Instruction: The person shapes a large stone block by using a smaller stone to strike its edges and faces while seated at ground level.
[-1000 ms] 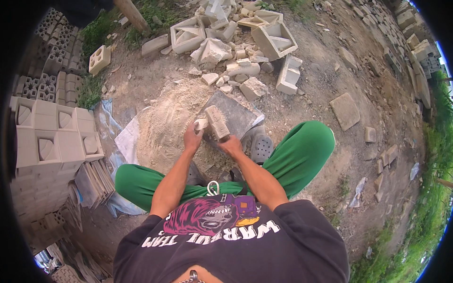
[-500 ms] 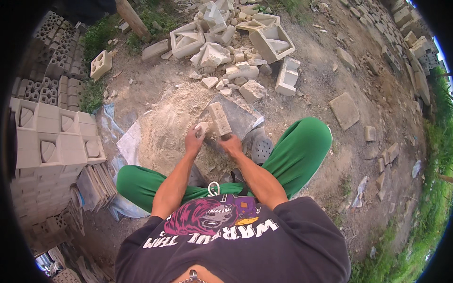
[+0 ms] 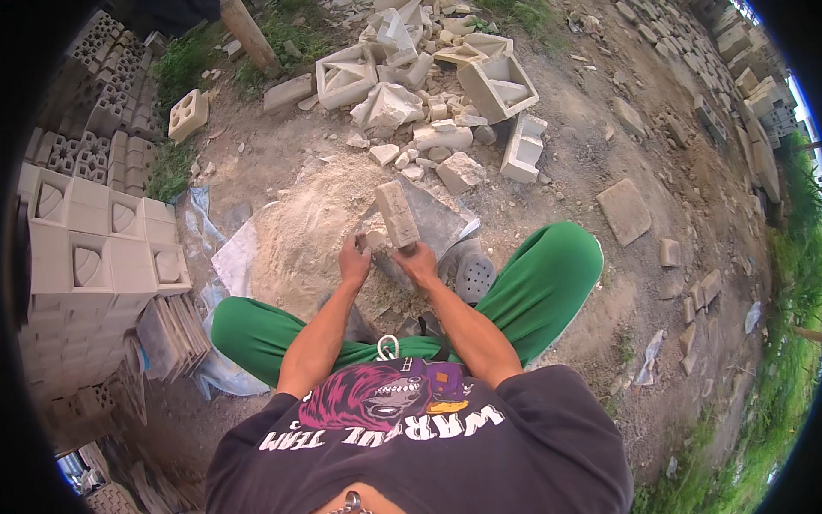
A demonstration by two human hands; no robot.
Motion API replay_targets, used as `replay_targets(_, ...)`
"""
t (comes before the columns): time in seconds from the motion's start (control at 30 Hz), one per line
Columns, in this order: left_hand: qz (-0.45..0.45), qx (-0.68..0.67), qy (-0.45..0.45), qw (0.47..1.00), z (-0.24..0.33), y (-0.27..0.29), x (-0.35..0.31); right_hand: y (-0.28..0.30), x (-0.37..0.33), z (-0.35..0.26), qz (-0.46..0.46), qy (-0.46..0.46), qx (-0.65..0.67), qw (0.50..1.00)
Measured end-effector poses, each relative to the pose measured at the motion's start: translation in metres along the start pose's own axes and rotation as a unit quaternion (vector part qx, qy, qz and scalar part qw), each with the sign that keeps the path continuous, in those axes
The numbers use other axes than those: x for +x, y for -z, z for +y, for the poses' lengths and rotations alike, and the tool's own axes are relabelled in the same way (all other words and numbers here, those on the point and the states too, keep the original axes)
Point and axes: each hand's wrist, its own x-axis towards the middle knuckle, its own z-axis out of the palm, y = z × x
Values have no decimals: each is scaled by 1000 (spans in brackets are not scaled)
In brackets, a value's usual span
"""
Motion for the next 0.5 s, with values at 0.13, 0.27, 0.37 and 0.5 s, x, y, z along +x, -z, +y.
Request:
replay_targets(0.13, 42, -81, 30, 995, -25, 5, -1, 3, 7, -54, -68, 77, -36, 994)
replay_targets(0.27, 29, -52, 27, 998, -22, -5, 4, -5, -7, -11, -40, 83, -63, 994)
replay_targets(0.37, 39, -47, 9, 998, -26, -7, 3, -4, -3, 5, -54, -42, -79, 994)
replay_targets(0.5, 69, 32, -54, 996, -41, 1, 3, 3, 7, -42, -63, -13, -2, 998)
